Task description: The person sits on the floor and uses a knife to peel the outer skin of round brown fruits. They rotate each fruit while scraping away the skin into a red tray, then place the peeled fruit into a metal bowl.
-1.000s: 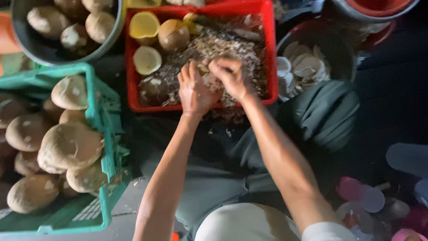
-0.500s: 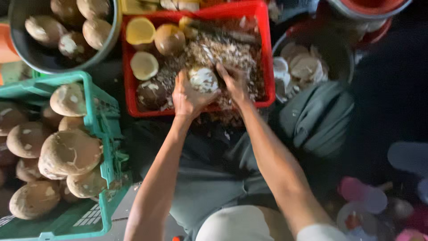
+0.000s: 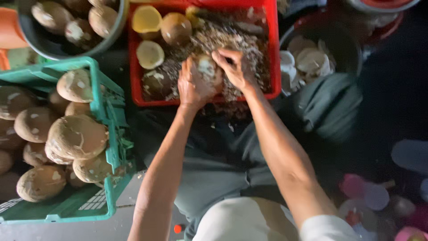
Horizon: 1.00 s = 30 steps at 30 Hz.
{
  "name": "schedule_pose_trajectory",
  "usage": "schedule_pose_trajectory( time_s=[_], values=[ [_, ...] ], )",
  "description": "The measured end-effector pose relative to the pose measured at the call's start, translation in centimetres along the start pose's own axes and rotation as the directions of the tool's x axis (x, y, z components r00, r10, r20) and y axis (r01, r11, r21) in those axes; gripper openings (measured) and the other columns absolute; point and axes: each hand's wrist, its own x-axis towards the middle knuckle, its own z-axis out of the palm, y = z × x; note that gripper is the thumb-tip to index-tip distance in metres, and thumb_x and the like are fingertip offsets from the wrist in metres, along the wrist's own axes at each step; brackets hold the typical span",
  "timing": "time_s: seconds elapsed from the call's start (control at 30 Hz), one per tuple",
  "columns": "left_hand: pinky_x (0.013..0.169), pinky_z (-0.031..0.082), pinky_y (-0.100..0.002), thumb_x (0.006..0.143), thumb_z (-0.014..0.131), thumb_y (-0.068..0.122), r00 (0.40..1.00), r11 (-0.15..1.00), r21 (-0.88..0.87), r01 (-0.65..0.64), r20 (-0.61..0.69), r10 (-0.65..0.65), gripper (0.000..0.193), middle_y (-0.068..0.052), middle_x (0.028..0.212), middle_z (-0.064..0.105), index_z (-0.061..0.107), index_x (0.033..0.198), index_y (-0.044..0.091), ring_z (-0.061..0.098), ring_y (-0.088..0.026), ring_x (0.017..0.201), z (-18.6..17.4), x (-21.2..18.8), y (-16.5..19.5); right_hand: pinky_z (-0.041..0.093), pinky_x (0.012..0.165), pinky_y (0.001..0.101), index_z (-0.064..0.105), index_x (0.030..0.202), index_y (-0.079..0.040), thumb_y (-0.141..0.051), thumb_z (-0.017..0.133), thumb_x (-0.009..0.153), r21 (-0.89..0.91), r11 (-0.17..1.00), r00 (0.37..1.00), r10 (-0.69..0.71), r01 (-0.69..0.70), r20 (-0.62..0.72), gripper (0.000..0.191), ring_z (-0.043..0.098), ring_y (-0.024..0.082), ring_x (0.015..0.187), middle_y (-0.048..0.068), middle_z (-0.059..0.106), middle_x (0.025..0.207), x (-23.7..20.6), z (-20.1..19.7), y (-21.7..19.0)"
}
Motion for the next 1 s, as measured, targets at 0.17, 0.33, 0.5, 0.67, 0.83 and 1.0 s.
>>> schedule_pose_trajectory(
  time_s=[0.17, 0.33, 0.5, 0.67, 0.83, 1.0],
  values=[
    [0.091, 0.054, -0.052, 0.071, 0.090, 0.038, 1.000, 0.998, -0.067, -0.004, 0.027, 0.006, 0.090, -0.028, 0.125, 0.060, 0.048, 0.138, -0.005, 0.062, -0.047, 0.111, -0.3, -0.1, -0.3, 0.059, 0.084, 0.0357, 0.077, 0.108, -0.001, -0.027, 0.072, 0.101, -0.082, 0.993, 0.994, 0.079, -0.085, -0.072, 0.027, 0.073, 0.020, 0.094, 0.009, 0.077, 0.102, -1.9, 0.2, 2.2],
    [0.092, 0.055, -0.049, 0.067, 0.092, 0.041, 0.993, 0.994, -0.091, 0.051, 0.111, -0.041, 0.095, -0.026, 0.127, 0.061, 0.049, 0.140, -0.001, 0.063, -0.044, 0.114, -1.1, 0.2, 0.1, 0.056, 0.077, 0.0366, 0.078, 0.111, -0.002, -0.031, 0.069, 0.100, -0.027, 0.963, 0.964, 0.266, -0.267, -0.018, 0.032, 0.070, 0.024, 0.086, 0.011, 0.077, 0.097, -1.8, 0.0, 1.9],
    [0.090, 0.056, -0.049, 0.069, 0.092, 0.038, 0.991, 0.998, -0.050, -0.030, 0.125, 0.036, 0.095, -0.026, 0.129, 0.061, 0.047, 0.143, -0.004, 0.063, -0.044, 0.113, -1.9, 0.7, 0.4, 0.058, 0.082, 0.0360, 0.078, 0.111, -0.003, -0.032, 0.068, 0.103, -0.043, 0.981, 0.980, 0.192, -0.190, 0.054, 0.031, 0.074, 0.022, 0.094, 0.009, 0.079, 0.104, -0.3, -0.5, 2.3],
    [0.089, 0.055, -0.050, 0.061, 0.094, 0.044, 0.989, 0.995, -0.095, -0.036, 0.140, 0.049, 0.100, -0.026, 0.123, 0.061, 0.048, 0.135, -0.005, 0.063, -0.045, 0.111, -2.2, 0.9, 0.3, 0.062, 0.087, 0.0381, 0.079, 0.105, -0.007, -0.032, 0.064, 0.104, -0.108, 0.985, 0.970, 0.154, -0.135, 0.186, 0.029, 0.075, 0.021, 0.096, 0.009, 0.078, 0.102, 0.6, -0.7, 1.7],
    [0.085, 0.057, -0.049, 0.071, 0.092, 0.044, 0.995, 0.996, -0.087, -0.025, 0.096, 0.034, 0.091, -0.028, 0.127, 0.059, 0.051, 0.137, -0.004, 0.065, -0.045, 0.110, -1.6, 0.6, 0.3, 0.056, 0.086, 0.0433, 0.080, 0.108, -0.005, -0.027, 0.068, 0.104, -0.133, 0.985, 0.989, -0.100, 0.114, 0.108, 0.025, 0.068, 0.023, 0.095, 0.011, 0.074, 0.104, 1.0, -0.9, -1.0],
    [0.085, 0.058, -0.049, 0.067, 0.092, 0.039, 0.997, 0.990, -0.144, -0.006, 0.078, 0.018, 0.090, -0.023, 0.124, 0.062, 0.051, 0.135, -0.004, 0.067, -0.043, 0.105, -1.3, 0.3, 0.4, 0.056, 0.082, 0.0429, 0.077, 0.107, -0.003, -0.025, 0.069, 0.107, -0.039, 0.999, 1.000, 0.001, 0.000, 0.031, 0.024, 0.067, 0.021, 0.090, 0.009, 0.070, 0.096, -0.8, -0.9, 0.1]
  ],
)
